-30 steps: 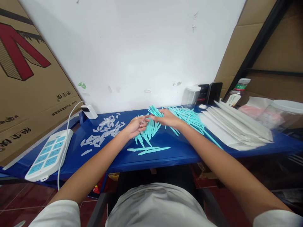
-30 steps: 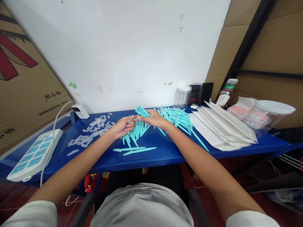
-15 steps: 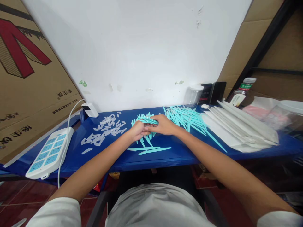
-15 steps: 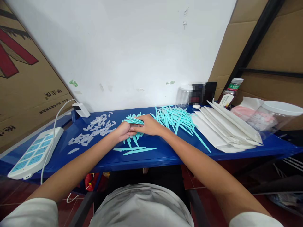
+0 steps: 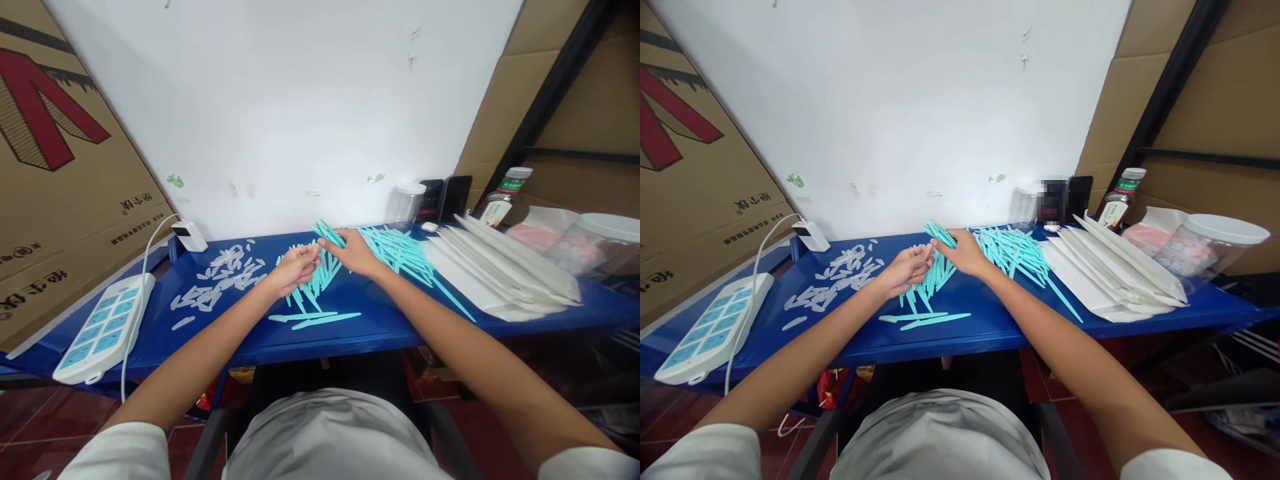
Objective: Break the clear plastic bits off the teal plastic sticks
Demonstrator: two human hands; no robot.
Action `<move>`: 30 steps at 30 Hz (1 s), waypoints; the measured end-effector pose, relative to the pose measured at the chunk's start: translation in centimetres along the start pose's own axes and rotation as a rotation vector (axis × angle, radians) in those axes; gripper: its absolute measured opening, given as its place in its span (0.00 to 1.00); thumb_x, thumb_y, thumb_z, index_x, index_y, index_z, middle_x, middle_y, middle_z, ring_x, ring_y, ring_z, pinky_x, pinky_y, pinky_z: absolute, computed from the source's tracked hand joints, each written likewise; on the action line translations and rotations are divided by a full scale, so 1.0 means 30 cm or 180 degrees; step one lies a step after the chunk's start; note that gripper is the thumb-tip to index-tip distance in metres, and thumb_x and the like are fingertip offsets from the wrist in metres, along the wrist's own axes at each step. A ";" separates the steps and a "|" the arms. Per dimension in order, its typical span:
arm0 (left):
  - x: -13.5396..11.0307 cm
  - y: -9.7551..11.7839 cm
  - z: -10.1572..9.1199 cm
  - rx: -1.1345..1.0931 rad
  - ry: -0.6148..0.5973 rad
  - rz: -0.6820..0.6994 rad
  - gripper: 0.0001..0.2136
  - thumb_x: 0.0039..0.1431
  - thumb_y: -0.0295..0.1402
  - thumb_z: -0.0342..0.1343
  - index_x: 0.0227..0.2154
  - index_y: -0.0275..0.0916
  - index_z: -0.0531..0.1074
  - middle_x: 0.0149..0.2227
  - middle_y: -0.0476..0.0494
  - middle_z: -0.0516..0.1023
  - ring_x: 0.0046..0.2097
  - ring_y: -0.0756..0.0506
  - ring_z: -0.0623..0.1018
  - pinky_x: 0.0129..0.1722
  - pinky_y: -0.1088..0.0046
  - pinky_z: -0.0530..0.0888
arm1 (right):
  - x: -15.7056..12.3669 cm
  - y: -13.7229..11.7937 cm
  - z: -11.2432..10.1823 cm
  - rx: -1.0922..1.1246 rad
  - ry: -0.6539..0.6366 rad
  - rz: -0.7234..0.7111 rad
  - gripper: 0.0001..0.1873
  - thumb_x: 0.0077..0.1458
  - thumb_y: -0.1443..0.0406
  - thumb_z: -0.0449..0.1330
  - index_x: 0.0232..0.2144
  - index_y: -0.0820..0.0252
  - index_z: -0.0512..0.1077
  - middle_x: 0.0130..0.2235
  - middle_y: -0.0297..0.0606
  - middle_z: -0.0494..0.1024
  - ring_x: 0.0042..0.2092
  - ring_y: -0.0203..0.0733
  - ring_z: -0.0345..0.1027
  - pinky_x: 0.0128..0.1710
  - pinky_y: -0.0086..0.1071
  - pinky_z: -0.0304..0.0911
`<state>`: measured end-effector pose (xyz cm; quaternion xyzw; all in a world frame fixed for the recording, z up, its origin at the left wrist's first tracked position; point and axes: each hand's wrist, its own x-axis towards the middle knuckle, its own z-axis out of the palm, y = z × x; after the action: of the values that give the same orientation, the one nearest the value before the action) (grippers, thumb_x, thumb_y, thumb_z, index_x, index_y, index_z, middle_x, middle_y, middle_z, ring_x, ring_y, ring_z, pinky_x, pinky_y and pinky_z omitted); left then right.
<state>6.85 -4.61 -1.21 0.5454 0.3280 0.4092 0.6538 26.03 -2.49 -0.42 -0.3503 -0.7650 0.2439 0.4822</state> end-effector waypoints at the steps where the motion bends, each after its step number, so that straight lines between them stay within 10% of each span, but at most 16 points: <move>1: -0.002 0.001 0.001 0.0140 -0.0001 0.0015 0.21 0.57 0.50 0.67 0.31 0.35 0.70 0.21 0.57 0.62 0.17 0.60 0.49 0.14 0.82 0.48 | 0.001 0.001 0.000 0.0007 -0.0021 0.0015 0.26 0.60 0.45 0.59 0.26 0.61 0.69 0.25 0.31 0.64 0.30 0.37 0.56 0.31 0.31 0.54; 9: 0.009 0.013 -0.033 0.0514 0.0458 0.0356 0.18 0.57 0.45 0.67 0.35 0.33 0.75 0.23 0.51 0.70 0.17 0.59 0.51 0.15 0.80 0.48 | 0.004 0.028 -0.016 -0.0081 0.0032 0.0116 0.22 0.61 0.45 0.59 0.40 0.57 0.67 0.35 0.35 0.75 0.38 0.42 0.67 0.38 0.33 0.60; 20: 0.013 0.025 -0.064 0.0963 0.0610 0.0477 0.18 0.63 0.47 0.61 0.37 0.33 0.78 0.20 0.50 0.70 0.17 0.57 0.50 0.17 0.78 0.49 | 0.018 0.038 -0.054 -0.0566 -0.0334 0.0025 0.23 0.68 0.48 0.52 0.28 0.57 0.65 0.25 0.33 0.75 0.29 0.39 0.66 0.34 0.34 0.58; 25: 0.026 0.024 -0.098 0.2135 0.0771 0.1068 0.20 0.64 0.48 0.58 0.28 0.34 0.80 0.33 0.37 0.83 0.33 0.47 0.77 0.34 0.74 0.70 | 0.018 0.046 -0.068 -0.0791 -0.0254 -0.0026 0.22 0.68 0.49 0.54 0.28 0.58 0.68 0.26 0.34 0.77 0.28 0.40 0.67 0.34 0.33 0.57; 30: 0.025 0.028 -0.107 0.2561 0.0660 0.1087 0.17 0.64 0.44 0.57 0.28 0.36 0.81 0.33 0.39 0.84 0.44 0.42 0.81 0.48 0.70 0.71 | 0.019 0.054 -0.075 -0.0935 -0.0329 -0.0116 0.20 0.69 0.51 0.55 0.29 0.57 0.67 0.26 0.36 0.78 0.29 0.42 0.69 0.35 0.33 0.57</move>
<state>4.23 -2.44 -0.97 0.7588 0.4301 0.4036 0.2764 28.41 -0.94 -0.31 -0.3901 -0.8226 0.1382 0.3900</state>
